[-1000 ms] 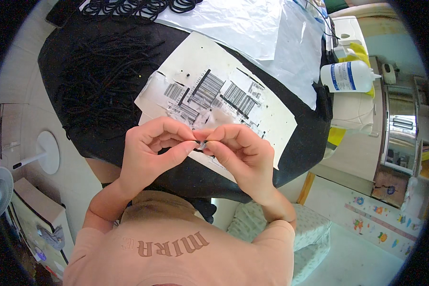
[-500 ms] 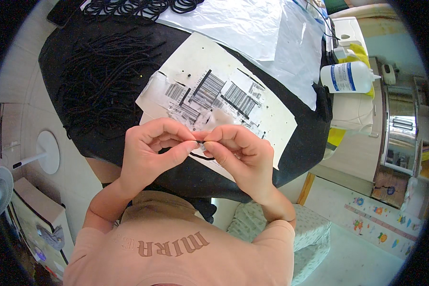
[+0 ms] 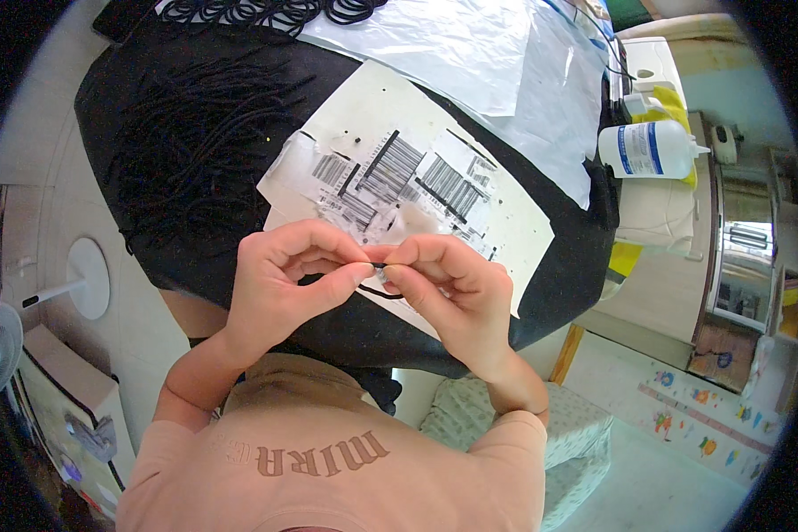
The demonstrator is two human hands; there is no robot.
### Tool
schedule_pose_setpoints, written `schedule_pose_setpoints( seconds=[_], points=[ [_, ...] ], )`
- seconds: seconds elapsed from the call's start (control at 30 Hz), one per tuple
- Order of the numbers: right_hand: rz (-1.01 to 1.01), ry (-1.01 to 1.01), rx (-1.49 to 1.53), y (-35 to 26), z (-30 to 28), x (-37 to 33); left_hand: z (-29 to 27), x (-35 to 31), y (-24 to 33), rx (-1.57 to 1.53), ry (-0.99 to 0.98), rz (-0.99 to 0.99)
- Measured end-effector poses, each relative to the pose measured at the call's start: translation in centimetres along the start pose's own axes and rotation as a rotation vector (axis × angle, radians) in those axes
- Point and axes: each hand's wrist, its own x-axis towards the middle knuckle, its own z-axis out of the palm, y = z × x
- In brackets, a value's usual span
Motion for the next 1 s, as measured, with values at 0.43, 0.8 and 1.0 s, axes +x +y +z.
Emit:
schedule_pose_setpoints(
  seconds=[0.43,0.8,1.0],
  points=[
    [-0.029,0.093,0.025,0.7,1.2,-0.7,0.0,0.0,0.0,-0.007,0.011,0.02],
    [-0.204,0.088,-0.052,-1.0,1.5,-0.4,-0.3,0.0,-0.3,-0.247,-0.106,0.054],
    [-0.184,-0.062,-0.078,-2.2,0.7,2.0,-1.0,0.6,0.6,-0.547,-0.244,-0.099]
  ],
)
